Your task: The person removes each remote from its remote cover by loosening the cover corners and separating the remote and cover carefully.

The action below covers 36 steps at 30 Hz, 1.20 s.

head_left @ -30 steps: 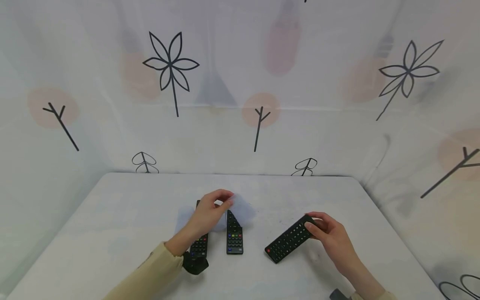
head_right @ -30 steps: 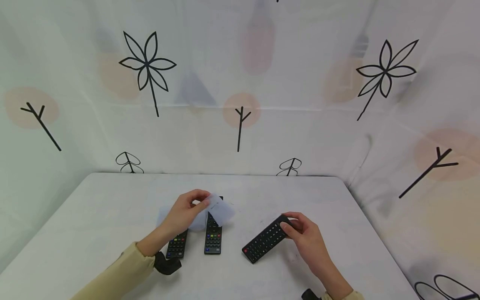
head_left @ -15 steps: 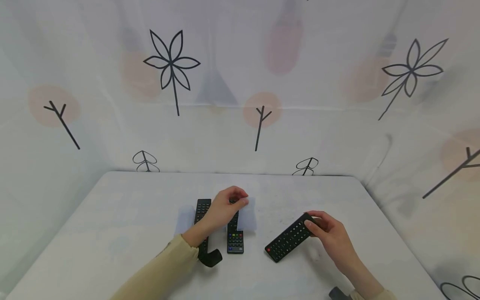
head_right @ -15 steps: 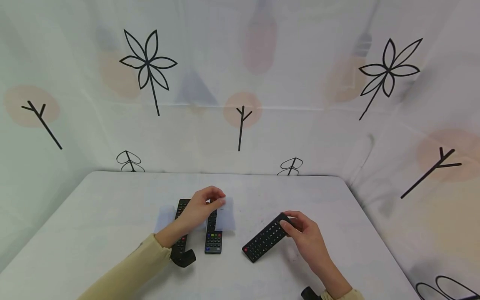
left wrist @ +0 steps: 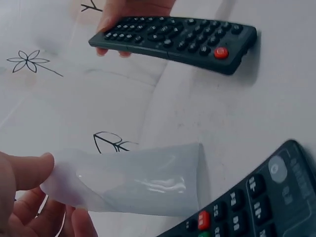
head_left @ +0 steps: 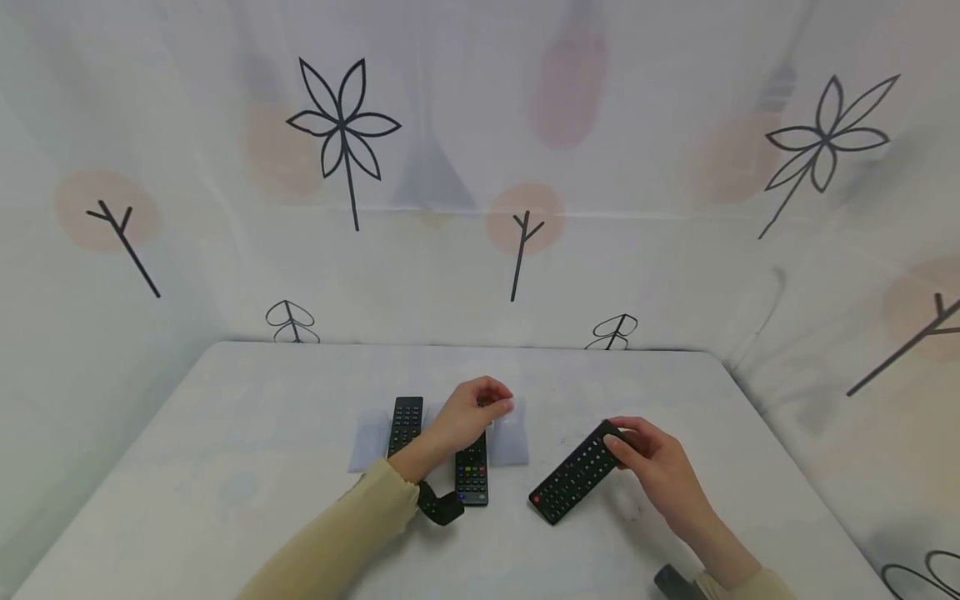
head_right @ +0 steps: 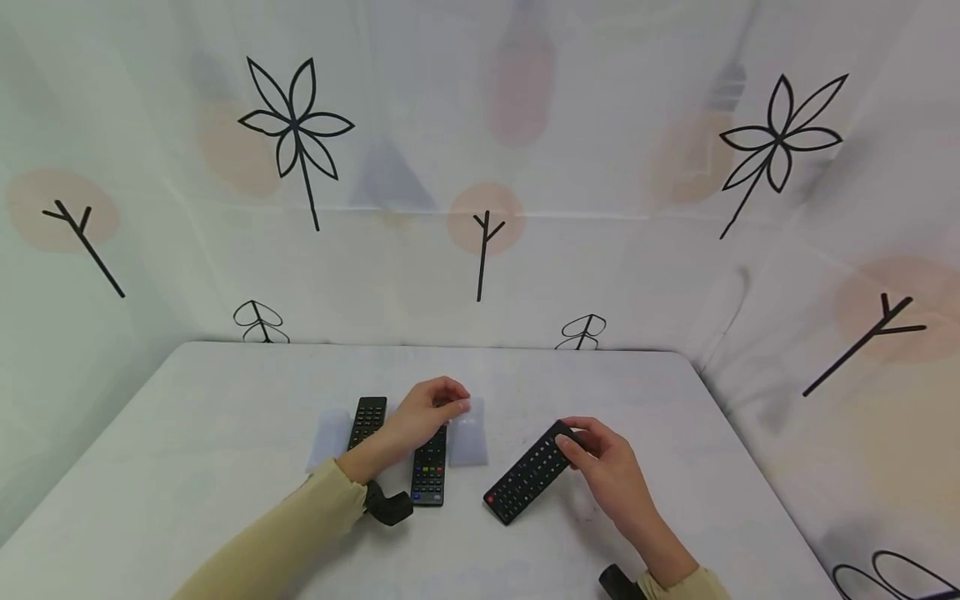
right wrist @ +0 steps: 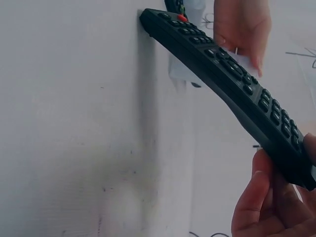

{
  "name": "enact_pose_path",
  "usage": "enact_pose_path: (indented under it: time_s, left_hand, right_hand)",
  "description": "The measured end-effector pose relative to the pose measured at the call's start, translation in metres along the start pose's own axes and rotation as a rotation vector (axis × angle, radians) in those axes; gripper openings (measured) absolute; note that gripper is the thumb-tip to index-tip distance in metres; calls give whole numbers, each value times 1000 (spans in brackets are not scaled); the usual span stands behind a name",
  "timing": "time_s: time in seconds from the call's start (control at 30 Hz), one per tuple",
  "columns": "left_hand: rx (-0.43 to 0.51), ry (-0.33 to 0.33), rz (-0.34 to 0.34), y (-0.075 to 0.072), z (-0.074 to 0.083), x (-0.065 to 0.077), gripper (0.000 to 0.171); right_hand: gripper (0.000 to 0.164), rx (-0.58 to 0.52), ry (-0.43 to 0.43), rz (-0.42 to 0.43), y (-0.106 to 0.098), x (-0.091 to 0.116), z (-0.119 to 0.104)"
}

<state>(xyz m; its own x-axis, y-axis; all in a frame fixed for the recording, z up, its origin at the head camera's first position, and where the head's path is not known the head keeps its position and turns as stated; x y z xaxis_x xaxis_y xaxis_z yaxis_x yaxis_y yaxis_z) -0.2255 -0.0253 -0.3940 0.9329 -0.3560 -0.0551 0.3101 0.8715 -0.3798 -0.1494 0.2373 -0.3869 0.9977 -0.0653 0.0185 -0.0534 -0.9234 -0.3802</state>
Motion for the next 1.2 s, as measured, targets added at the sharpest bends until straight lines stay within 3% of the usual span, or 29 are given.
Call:
enact_pose_path:
  time_s: [0.3,0.47,0.63,0.87,1.2]
  left_hand:
    - [-143,-31,72,-3,-8,-7,17]
    - [-265,-25,128,-6,-6,-8,16]
    - [-330,-23,153,-7,-5,-8,17]
    - [-387,-59,173,-9,-9,-7,20]
    - [-396,-63,133,-9,-11,-4,27]
  right_hand:
    - [43,19,14,-70,4,-12,-3]
    - [49,-12,21,-156,7,-19,-3]
    - [47,-39,2,-230,10,-26,-3]
    - [46,1,6,-196,12,-39,3]
    - [42,-36,4,-192,18,-58,8]
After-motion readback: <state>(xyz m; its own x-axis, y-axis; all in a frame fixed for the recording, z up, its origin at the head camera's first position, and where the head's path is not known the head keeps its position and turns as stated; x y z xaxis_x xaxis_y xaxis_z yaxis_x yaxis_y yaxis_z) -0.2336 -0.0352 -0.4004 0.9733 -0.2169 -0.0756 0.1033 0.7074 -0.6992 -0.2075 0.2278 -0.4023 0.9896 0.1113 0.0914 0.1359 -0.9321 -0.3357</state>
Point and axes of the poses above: each hand's wrist, its own x-axis away from the middle knuckle, its own y-axis out of the palm, z = x × y, the point moved 5 cm from there along -x, towards the middle knuckle, and after that the axes turned 6 degrees about -x, right-handed, at the moved point
